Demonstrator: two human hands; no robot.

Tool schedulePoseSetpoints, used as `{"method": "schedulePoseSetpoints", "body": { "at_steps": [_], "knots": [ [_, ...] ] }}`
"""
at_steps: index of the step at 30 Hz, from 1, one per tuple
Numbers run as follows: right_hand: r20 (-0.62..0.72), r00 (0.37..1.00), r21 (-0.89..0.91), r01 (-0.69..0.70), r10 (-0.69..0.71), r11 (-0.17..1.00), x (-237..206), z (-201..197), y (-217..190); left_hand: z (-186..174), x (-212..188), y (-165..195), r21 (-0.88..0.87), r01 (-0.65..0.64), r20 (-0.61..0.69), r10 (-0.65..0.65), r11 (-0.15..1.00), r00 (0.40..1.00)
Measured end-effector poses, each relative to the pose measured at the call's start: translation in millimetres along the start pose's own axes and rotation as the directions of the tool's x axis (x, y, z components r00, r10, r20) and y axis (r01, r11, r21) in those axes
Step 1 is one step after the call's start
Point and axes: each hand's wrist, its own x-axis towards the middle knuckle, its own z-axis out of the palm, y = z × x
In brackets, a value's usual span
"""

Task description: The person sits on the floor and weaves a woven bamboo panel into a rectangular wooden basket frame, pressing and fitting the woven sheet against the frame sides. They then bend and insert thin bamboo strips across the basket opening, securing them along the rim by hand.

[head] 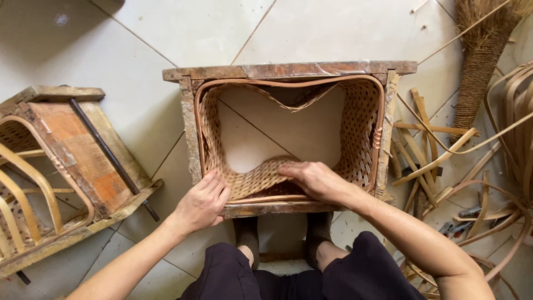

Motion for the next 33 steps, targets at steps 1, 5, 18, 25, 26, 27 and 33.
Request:
{"method": "schedulePoseSetpoints", "body": {
  "at_steps": [1, 5, 18, 25, 26, 27, 33],
  "knots": [
    [0.02, 1.0, 0.009, -0.021, 0.02, 1.0, 0.0, -1.5, -1.2, 4.5, -1.0, -1.1, -0.022, -0.01, -0.012, 0.01, 1.0, 1.0],
    [0.083, 0.996, -0.009, 0.02, -0.019, 1.0, 2.1, -5.5, -11.3, 12.2, -1.8, -4.0, -0.066, -0.017, -0.008, 0.017, 0.998, 1.0],
    [0.079, 0.979, 0.151, -0.196, 0.186, 0.969, 45.8, -75.5, -1.8, -47.2, 130.9, -24.5, -0.023, 0.025, -0.505, -0.033, 0.999, 0.863],
    [-0.012, 0.95, 0.136, -0.308, 0.313, 0.942, 108.1, -102.6, -4.8, -58.9, 244.7, -62.0, 0.141, 0.199, -0.465, -0.112, 0.97, 0.878],
    [-0.007, 0.941, 0.086, -0.337, 0.339, 0.938, 109.9, -104.7, -7.7, -58.1, 248.0, -64.7, 0.151, 0.184, -0.481, -0.09, 0.971, 0.872],
    [-0.004, 0.931, 0.033, -0.365, 0.365, 0.93, 110.9, -107.6, -10.0, -56.9, 250.6, -68.2, 0.181, 0.157, -0.49, -0.05, 0.971, 0.87],
    [-0.029, 0.957, 0.135, -0.282, 0.288, 0.95, 126.0, -129.0, -12.1, -56.0, 258.5, -81.1, 0.203, 0.109, -0.507, 0.01, 0.973, 0.862]
  ]
}}
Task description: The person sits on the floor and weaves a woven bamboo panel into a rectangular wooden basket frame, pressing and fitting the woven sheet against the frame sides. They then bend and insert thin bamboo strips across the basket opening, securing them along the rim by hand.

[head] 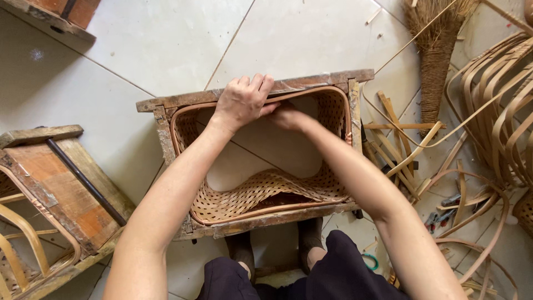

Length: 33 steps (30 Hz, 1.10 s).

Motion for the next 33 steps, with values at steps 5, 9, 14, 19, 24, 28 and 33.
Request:
{"method": "schedulePoseSetpoints", "body": {
  "at_steps": [5, 9, 14, 19, 24, 28, 33],
  "knots": [
    [0.267, 0.943, -0.233, -0.138, 0.2, 0.963, -29.2, -4.4, 7.4, -32.4, -37.2, 34.8, 0.01, -0.022, -0.309, 0.024, 1.0, 0.951],
    [-0.068, 0.949, -0.418, 0.254, -0.309, 0.872, -85.8, -29.7, 32.1, -77.4, -122.4, 125.1, -0.515, 0.166, 0.198, -0.072, 0.841, 0.978],
    [-0.529, 0.778, -0.642, -0.108, -0.338, 0.759, -98.5, -57.3, 76.6, -78.3, -154.7, 174.9, -0.502, 0.296, 0.462, -0.037, 0.813, 0.886],
    [-0.531, 0.828, -0.663, -0.275, -0.179, 0.696, -83.3, -51.6, 110.4, -76.4, -151.7, 180.3, -0.455, 0.267, 0.461, -0.032, 0.85, 0.887],
    [-0.588, 0.729, -0.742, -0.312, -0.352, 0.593, -89.2, -43.9, 101.2, -71.9, -156.7, 183.0, -0.468, 0.228, 0.388, -0.033, 0.854, 0.921],
    [-0.258, 0.547, -0.831, 0.294, -0.796, 0.472, -99.0, 22.7, 64.2, -69.5, -155.2, 183.0, -0.46, 0.254, 0.406, -0.053, 0.851, 0.912],
    [0.326, 0.933, 0.057, 0.14, -0.151, 0.989, -88.4, 96.5, 47.1, -71.6, -154.0, 180.1, -0.471, 0.224, 0.31, -0.078, 0.853, 0.947]
  ]
}}
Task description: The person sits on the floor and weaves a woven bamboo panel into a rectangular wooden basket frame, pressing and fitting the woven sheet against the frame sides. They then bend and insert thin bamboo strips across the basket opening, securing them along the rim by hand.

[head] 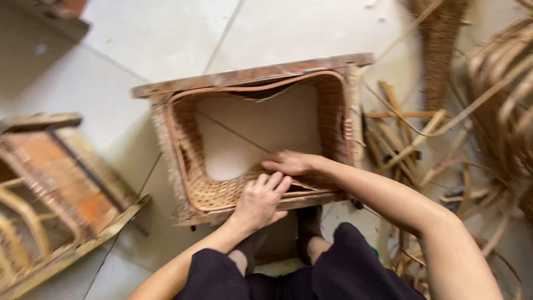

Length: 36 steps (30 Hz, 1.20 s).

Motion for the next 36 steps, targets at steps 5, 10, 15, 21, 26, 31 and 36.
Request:
{"method": "schedulePoseSetpoints", "body": {
  "at_steps": [5, 10, 15, 21, 26, 31, 36],
  "knots": [
    [0.162, 0.986, 0.169, 0.007, -0.035, 0.986, 2.9, 10.8, 12.8, 2.3, -1.7, -6.9, 0.031, -0.045, 0.011, 0.044, 0.999, 0.999],
    [0.191, 0.972, 0.018, 0.137, -0.138, 0.99, 6.6, 20.9, 24.1, 8.2, -4.1, -10.0, 0.044, -0.06, 0.044, 0.058, 0.997, 0.997],
    [0.282, 0.937, -0.116, 0.247, -0.207, 0.962, 6.2, 33.0, 33.6, 15.4, -8.5, -10.7, 0.009, -0.095, 0.046, 0.095, 0.995, 0.994],
    [0.431, 0.9, 0.045, 0.056, -0.07, 0.997, 6.4, 41.2, 33.3, 20.9, -12.2, -12.0, -0.006, -0.129, 0.05, 0.129, 0.992, 0.99],
    [0.397, 0.909, 0.011, 0.129, -0.122, 0.992, 8.1, 25.5, 18.6, 4.7, -2.1, -14.3, -0.074, -0.164, 0.048, 0.168, 0.984, 0.985],
    [0.112, 0.985, -0.158, -0.115, 0.134, 0.981, 27.3, -41.7, -9.4, -38.9, 85.9, -73.8, -0.056, -0.201, -0.348, 0.169, 0.978, 0.922],
    [-0.214, 0.975, -0.367, -0.143, 0.066, 0.919, 14.9, -87.3, -33.4, -76.6, 149.8, -131.1, 0.487, -0.01, -0.359, 0.211, 0.873, 0.909]
  ]
}}
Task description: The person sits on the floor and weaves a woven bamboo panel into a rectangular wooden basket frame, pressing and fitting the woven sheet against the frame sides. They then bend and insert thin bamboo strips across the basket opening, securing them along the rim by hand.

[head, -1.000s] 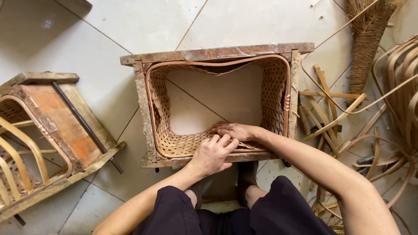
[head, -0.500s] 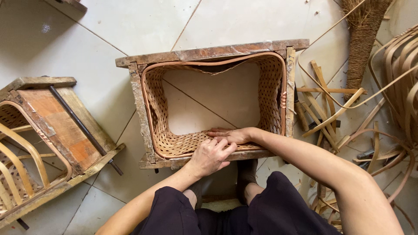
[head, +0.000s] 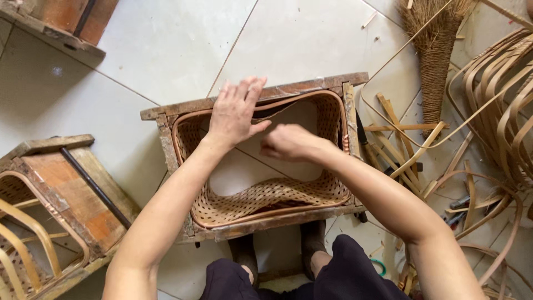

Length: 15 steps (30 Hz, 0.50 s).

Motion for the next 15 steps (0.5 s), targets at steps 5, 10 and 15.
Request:
{"method": "schedulePoseSetpoints", "body": {
  "at_steps": [5, 10, 15],
  "knots": [
    [-0.619, 0.73, -0.372, 0.054, -0.291, 0.926, -14.3, -27.9, 20.2, 13.8, 4.4, 0.5, -0.013, 0.064, 0.098, -0.062, 0.998, 0.993],
    [-0.529, 0.769, -0.636, -0.078, -0.36, 0.768, -3.5, -18.1, 36.1, 28.5, 2.6, -5.7, 0.128, 0.006, 0.057, -0.014, 0.992, 0.998],
    [-0.399, 0.866, -0.651, -0.036, -0.301, 0.758, 8.6, -24.3, 40.6, 28.7, 4.6, -7.6, 0.064, 0.007, 0.034, -0.009, 0.998, 0.999]
  ]
}}
